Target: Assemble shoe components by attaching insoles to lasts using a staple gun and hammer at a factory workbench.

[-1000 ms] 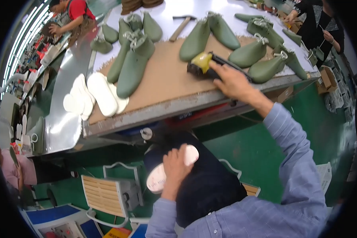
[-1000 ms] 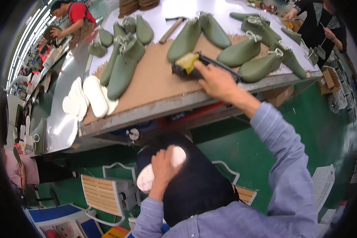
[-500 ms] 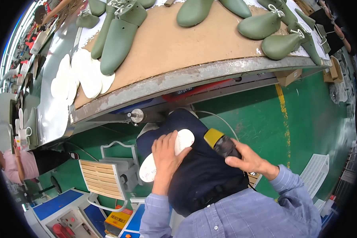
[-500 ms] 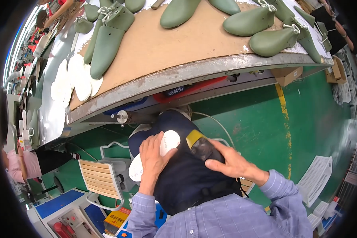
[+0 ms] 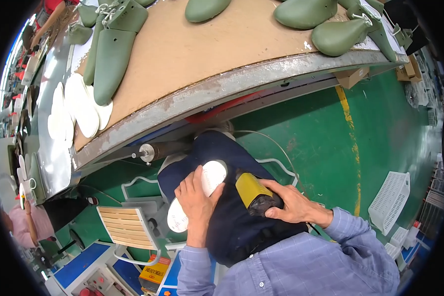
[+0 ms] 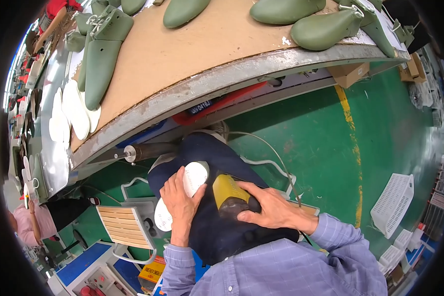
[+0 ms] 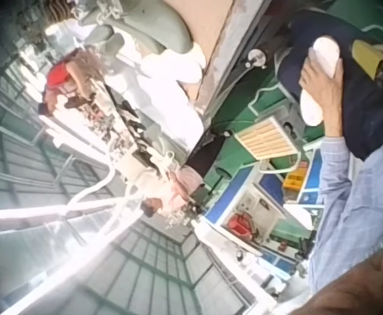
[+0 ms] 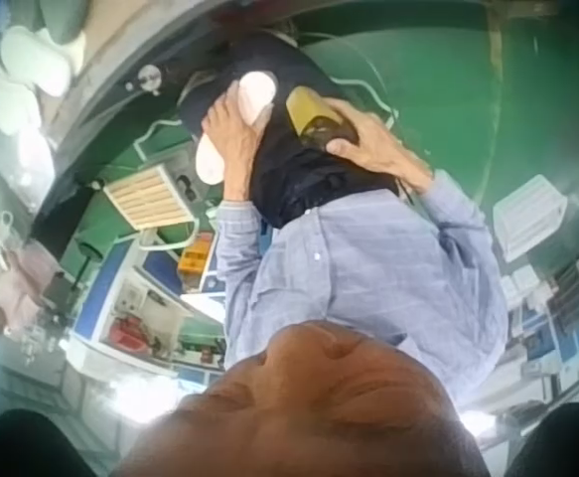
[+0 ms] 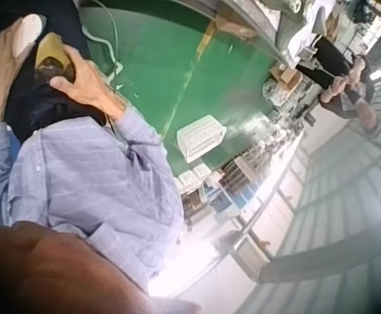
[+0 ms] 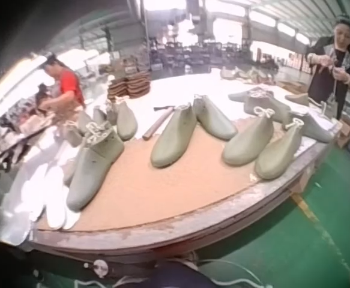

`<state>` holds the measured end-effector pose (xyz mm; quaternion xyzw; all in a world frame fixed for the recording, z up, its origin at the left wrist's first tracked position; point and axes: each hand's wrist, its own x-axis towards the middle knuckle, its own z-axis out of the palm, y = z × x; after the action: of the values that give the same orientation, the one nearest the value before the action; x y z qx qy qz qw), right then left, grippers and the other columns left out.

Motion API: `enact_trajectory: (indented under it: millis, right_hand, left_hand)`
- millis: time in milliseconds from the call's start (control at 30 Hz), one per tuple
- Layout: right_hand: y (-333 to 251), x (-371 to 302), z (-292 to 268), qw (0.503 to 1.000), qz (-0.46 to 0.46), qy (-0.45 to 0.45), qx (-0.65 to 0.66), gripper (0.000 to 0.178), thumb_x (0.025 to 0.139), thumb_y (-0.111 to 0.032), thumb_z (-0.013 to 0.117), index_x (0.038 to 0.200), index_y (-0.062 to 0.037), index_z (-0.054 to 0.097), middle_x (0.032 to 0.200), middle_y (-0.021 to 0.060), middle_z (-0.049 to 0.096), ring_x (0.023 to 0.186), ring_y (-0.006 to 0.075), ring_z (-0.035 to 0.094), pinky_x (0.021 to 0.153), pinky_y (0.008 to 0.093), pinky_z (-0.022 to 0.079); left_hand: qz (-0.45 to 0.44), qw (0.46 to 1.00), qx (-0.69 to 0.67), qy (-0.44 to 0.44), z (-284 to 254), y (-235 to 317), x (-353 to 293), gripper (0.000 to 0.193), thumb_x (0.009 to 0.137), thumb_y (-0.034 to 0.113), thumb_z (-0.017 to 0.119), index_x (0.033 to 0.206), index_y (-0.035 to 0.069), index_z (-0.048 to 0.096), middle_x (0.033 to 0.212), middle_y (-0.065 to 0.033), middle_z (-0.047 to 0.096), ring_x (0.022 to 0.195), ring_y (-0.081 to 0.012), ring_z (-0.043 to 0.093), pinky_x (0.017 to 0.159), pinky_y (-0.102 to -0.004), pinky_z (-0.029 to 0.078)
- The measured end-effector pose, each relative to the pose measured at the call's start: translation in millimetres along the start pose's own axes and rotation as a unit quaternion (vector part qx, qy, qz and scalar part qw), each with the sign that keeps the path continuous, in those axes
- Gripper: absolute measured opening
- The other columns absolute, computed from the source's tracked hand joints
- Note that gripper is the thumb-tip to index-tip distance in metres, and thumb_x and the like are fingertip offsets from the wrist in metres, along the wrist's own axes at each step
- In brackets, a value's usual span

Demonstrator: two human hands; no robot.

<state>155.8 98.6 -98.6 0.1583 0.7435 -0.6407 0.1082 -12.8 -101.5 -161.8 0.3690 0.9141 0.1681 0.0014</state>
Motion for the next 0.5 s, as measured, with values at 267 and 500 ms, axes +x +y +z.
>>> enact_trajectory:
  millis: [267, 500]
  right_hand:
    - [-6, 15, 4, 0.995, -0.025, -0.050, -0.078, 0.097, 0.079, -0.063, 0.065, 0.138, 0.0086, 0.036, 0.117, 0.0304, 0.061, 0.105, 0.0427, 0.063, 0.090, 0.0446, 0.050]
    - [-12, 32, 10, 0.989, -0.032, -0.083, -0.117, 0.093, 0.077, -0.060, 0.068, 0.135, 0.0072, 0.040, 0.107, 0.0301, 0.064, 0.096, 0.0445, 0.065, 0.084, 0.0452, 0.052]
  left_hand:
    - [-0.012, 1.000, -0.004, -0.009, 0, 1, -2, 0.075, 0.065, 0.036, 0.084, 0.129, 0.011, 0.054, 0.109, -0.0098, 0.058, 0.100, -0.0268, 0.055, 0.087, -0.0398, 0.038]
    - [0.009, 0.999, -0.041, -0.003, 0, -5, -1, 0.077, 0.063, 0.027, 0.085, 0.130, 0.012, 0.053, 0.111, -0.0089, 0.058, 0.101, -0.0271, 0.056, 0.086, -0.0395, 0.039]
